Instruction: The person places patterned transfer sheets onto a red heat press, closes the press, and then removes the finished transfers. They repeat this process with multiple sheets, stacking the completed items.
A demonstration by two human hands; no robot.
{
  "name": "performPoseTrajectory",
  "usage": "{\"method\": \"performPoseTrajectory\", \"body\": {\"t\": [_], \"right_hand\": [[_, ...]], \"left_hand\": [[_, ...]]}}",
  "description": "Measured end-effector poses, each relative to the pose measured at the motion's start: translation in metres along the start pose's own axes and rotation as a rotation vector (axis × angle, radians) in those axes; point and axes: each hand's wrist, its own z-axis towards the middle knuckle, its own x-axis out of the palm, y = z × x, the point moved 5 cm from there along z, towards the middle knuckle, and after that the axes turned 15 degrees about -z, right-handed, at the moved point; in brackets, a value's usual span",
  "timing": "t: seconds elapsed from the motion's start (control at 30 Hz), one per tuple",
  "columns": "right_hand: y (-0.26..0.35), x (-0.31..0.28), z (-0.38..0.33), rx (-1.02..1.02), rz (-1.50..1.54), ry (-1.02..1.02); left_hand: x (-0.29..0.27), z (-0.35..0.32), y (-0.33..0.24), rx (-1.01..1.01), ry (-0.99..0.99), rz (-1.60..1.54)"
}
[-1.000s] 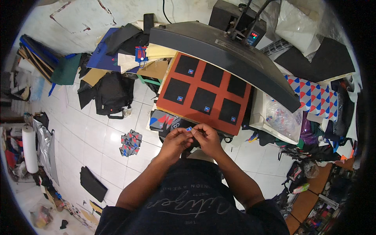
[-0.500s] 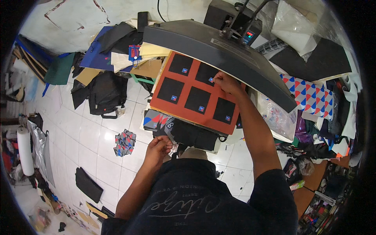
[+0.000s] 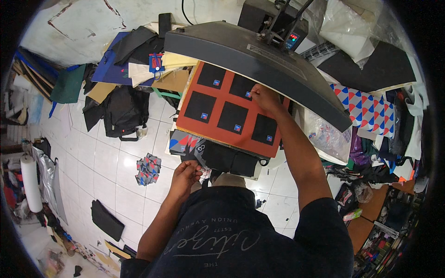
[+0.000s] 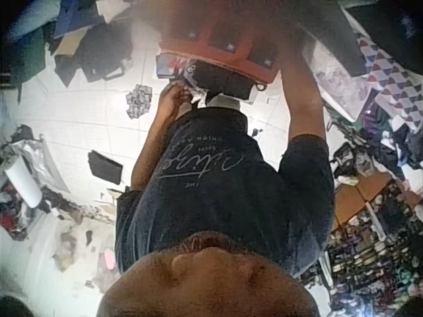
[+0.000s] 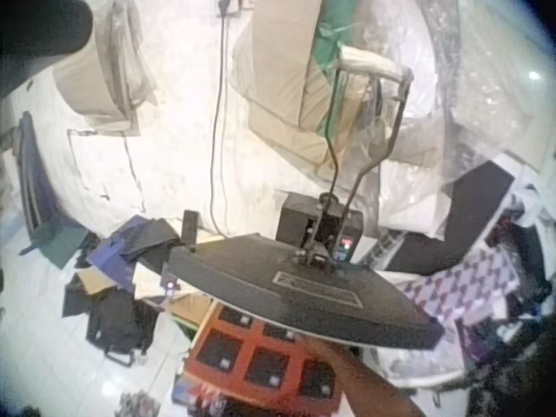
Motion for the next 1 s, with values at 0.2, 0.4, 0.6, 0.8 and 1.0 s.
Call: {"method": "performPoseTrajectory", "body": {"t": [0.2, 0.4, 0.6, 0.8, 1.0], "right_hand": [[0.003, -0.008, -0.008, 0.067, -0.072, -0.072], [0.009, -0.015, -0.010, 0.068, -0.006, -0.008], [0.014, -0.017, -0.012, 0.041, 0.012, -0.062], [0.008, -0.010, -0.008, 0.073, -0.022, -0.049], [0.007, -0.008, -0.008, 0.035, -0.013, -0.101]], "left_hand": [[0.000, 0.003, 0.000, -0.010, 0.005, -0.002], [-0.005, 0.006, 0.005, -0.015, -0.006, -0.001], [-0.006, 0.006, 0.006, -0.017, -0.005, 0.021], [-0.010, 0.008, 0.009, -0.014, 0.010, 0.012], [-0.008, 0.006, 0.009, -0.034, -0.027, 0.031]]}}
